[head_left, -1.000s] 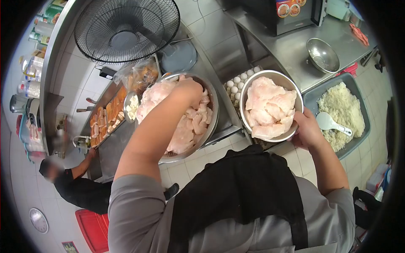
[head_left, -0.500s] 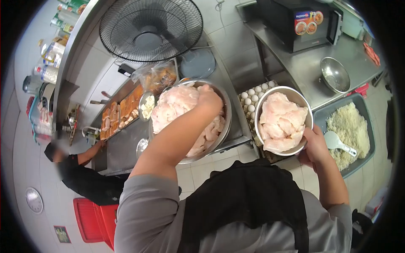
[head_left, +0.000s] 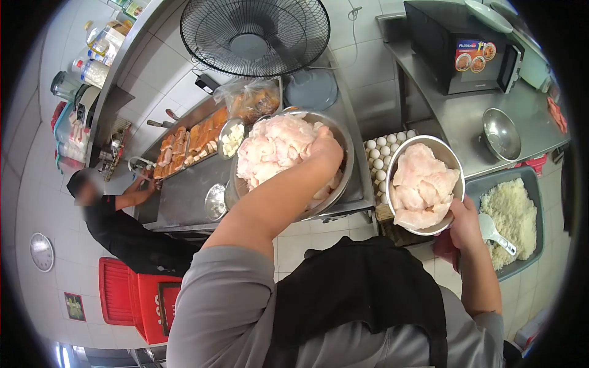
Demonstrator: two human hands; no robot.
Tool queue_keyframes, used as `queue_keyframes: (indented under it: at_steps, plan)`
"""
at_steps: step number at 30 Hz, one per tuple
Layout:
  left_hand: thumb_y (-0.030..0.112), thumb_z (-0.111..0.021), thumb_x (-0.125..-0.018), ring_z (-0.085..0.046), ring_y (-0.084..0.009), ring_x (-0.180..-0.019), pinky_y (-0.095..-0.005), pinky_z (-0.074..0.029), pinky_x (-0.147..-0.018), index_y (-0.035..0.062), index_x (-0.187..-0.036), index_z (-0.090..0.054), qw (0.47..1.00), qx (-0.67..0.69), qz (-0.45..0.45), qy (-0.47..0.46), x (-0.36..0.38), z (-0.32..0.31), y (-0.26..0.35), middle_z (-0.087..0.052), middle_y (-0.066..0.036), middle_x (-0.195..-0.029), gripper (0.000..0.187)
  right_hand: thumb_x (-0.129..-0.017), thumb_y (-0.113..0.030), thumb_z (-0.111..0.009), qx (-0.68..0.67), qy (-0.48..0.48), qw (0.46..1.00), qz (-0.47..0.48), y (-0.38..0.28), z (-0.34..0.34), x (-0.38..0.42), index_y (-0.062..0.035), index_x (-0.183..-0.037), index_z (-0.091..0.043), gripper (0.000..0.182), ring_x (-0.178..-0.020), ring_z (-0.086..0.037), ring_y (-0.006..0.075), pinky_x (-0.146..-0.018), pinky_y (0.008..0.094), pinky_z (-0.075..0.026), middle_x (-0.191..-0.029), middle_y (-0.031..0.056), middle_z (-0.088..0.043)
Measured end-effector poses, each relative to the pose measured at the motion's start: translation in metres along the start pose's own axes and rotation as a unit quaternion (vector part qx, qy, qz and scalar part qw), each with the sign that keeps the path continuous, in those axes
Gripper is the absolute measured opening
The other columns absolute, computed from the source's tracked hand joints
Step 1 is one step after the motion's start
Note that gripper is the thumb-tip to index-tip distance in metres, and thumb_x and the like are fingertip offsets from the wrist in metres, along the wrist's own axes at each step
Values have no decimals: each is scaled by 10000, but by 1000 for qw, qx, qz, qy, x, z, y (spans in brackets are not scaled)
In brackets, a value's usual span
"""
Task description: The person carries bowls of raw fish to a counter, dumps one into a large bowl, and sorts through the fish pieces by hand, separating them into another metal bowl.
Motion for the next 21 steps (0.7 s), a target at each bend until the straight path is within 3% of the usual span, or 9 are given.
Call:
queue_keyframes:
  at_steps: [6,9,12,15,18,21]
  plan:
    - [212,-679,-805,-505,-257,-1185,-409,-278,-991,115,-1102,-729,995,71,33,58,18,1,-1,-680,-57,-1142,317,-893,-111,-473,-24,-12,1000,2,3,0,5,54,-1230,-526,379,-683,-660,190,-485,291,-537,-1000,147,-659]
    - [188,-669,-791,-525,-253,-1162,-388,-308,-977,113,-1035,-737,973,168,55,151,20,-12,3,-687,-70,-1105,264,-901,-119,-477,-1,-22,1000,-14,0,-2,10,53,-1230,-520,373,-658,-654,188,-456,293,-533,-971,144,-661]
    - [189,-667,-773,-551,-273,-1120,-398,-348,-962,104,-955,-734,969,128,19,212,55,1,8,-695,-86,-1066,211,-909,-132,-481,6,-50,999,-14,3,-1,9,55,-1226,-515,370,-631,-648,184,-427,291,-523,-935,141,-660]
    - [226,-691,-750,-603,-310,-1018,-430,-431,-897,96,-959,-717,912,279,40,297,96,7,7,-698,-128,-974,248,-912,-134,-475,19,-55,998,-4,4,-4,7,59,-1215,-517,361,-601,-639,180,-421,286,-515,-897,143,-657]
    - [252,-704,-742,-629,-349,-896,-447,-482,-820,86,-971,-704,850,494,67,167,113,-1,-15,-683,-168,-884,283,-915,-151,-478,41,-87,995,-18,6,-1,1,58,-1185,-526,345,-570,-631,182,-416,283,-510,-855,144,-656]
    - [257,-697,-768,-641,-355,-848,-441,-506,-760,86,-957,-702,853,488,55,180,109,-31,-31,-678,-177,-851,255,-911,-171,-492,49,-98,994,-30,5,-6,0,53,-1165,-533,342,-563,-632,187,-421,287,-518,-842,139,-659]
Point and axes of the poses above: each hand's wrist, its own x-axis away from the middle knuckle, its own z-axis out of the back of the hand, y = z × x, the point moved 2 cm from there along -x, towards the middle knuckle
